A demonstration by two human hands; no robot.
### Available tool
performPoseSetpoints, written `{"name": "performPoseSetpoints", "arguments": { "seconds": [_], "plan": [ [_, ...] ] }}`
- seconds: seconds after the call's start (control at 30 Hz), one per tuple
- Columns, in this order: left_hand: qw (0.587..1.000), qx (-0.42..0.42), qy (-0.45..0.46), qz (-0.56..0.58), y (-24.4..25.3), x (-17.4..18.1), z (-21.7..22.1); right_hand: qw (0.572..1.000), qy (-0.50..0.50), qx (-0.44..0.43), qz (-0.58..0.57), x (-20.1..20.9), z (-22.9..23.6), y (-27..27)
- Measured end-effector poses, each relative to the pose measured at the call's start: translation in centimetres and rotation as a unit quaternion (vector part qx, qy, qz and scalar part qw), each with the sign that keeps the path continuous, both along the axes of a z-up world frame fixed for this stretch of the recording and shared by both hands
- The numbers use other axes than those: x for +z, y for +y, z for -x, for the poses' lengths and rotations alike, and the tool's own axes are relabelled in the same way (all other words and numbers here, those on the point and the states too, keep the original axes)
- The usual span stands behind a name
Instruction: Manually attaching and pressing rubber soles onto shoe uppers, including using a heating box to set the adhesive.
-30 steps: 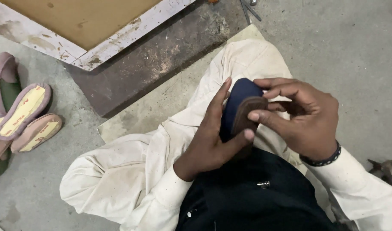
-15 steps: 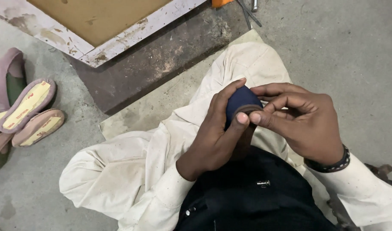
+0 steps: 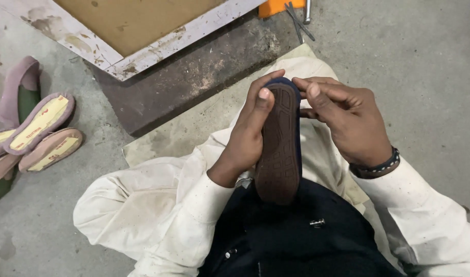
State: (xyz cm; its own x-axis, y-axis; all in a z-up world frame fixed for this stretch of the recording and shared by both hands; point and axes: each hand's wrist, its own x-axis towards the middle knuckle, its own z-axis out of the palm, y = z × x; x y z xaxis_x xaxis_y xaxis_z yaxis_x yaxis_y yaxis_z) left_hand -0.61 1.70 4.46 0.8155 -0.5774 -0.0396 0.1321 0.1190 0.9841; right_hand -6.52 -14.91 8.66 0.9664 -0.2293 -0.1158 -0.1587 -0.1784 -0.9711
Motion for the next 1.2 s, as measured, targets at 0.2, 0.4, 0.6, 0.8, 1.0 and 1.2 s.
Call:
{"name": "performPoseSetpoints", "arguments": {
  "seconds": [0.2, 0.4, 0.6, 0.8, 1.0, 1.2],
  "plan": [
    [0.984, 0.035, 0.173, 0.017, -0.1, -2.8, 0.9, 0.999, 0.006, 0.033, 0.008, -2.5, 0.7, 0.6],
    [0.991, 0.033, 0.121, -0.042, 1.9, -3.5, 0.3, 0.991, -0.008, 0.008, 0.135, -4.0, 4.1, 3.8],
    [0.989, -0.064, 0.038, -0.125, 3.9, -1.5, -1.3, 0.926, -0.160, 0.001, 0.343, -3.4, 3.9, 6.0],
    [0.978, -0.152, -0.074, -0.123, 6.2, 0.1, -3.0, 0.863, -0.172, -0.008, 0.475, -2.1, 4.0, 7.5],
    [0.961, -0.232, -0.090, -0.124, 6.9, 1.5, -4.3, 0.934, -0.168, -0.054, 0.312, -1.8, 3.4, 8.1],
    [0.973, -0.181, -0.126, -0.063, 5.8, 0.2, -3.7, 0.990, -0.046, -0.084, 0.104, -4.2, 3.2, 7.1]
  ]
}}
